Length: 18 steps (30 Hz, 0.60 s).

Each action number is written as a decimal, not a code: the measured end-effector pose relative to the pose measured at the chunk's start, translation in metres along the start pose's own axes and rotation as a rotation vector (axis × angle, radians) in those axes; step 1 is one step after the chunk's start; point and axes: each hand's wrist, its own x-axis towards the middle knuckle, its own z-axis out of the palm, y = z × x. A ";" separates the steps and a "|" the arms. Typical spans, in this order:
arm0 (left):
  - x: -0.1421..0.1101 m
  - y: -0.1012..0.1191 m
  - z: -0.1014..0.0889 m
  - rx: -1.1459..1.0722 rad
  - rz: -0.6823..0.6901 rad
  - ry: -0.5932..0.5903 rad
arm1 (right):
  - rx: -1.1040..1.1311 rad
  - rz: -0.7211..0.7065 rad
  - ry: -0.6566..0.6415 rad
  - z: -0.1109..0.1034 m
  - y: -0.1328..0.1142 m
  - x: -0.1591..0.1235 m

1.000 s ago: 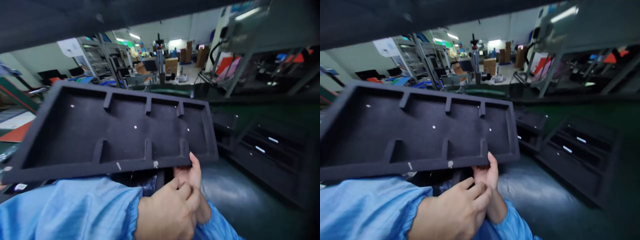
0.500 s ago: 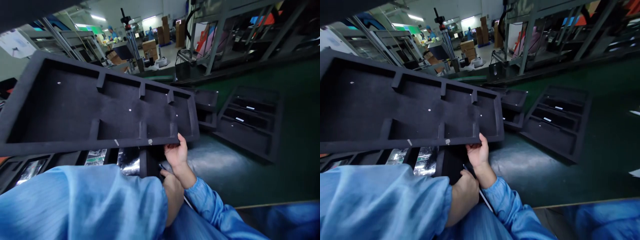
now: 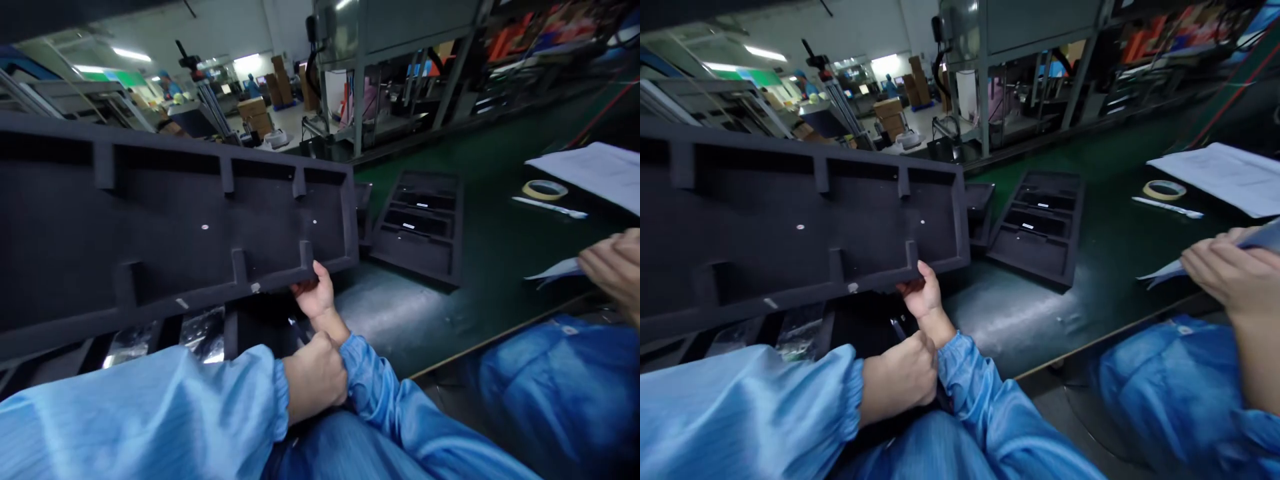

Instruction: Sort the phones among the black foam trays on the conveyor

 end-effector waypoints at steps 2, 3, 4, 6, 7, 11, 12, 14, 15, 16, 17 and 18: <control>-0.031 0.002 -0.026 0.162 -0.008 0.180 | 0.016 -0.044 0.006 0.001 -0.010 0.001; -0.051 0.003 -0.037 0.218 -0.048 0.278 | 0.025 -0.064 0.011 0.002 -0.015 0.002; -0.074 0.003 -0.046 0.232 -0.106 0.360 | 0.034 -0.080 0.017 0.003 -0.021 0.002; -0.127 0.004 -0.059 0.146 -0.287 0.492 | 0.050 -0.100 0.032 0.005 -0.031 0.002; -0.155 0.005 -0.061 0.085 -0.415 0.543 | 0.058 -0.107 0.039 0.006 -0.036 0.002; -0.250 0.016 -0.048 -0.010 -1.074 0.660 | 0.065 -0.133 0.055 0.009 -0.047 0.003; -0.266 0.018 -0.040 -0.010 -1.240 0.636 | 0.059 -0.145 0.044 0.009 -0.048 0.003; -0.284 0.017 -0.021 -0.023 -1.527 0.482 | -0.084 -0.225 -0.135 0.011 -0.048 0.002; -0.288 0.014 -0.010 -0.043 -1.633 0.371 | -0.150 -0.304 -0.189 0.012 -0.047 0.001; -0.287 0.010 0.002 -0.067 -1.707 0.263 | -0.208 -0.359 -0.222 0.013 -0.047 0.000; -0.285 0.005 0.013 -0.091 -1.748 0.168 | -0.265 -0.406 -0.214 0.014 -0.047 0.001; -0.280 -0.002 0.025 -0.112 -1.764 0.110 | -0.309 -0.441 -0.158 0.015 -0.048 0.002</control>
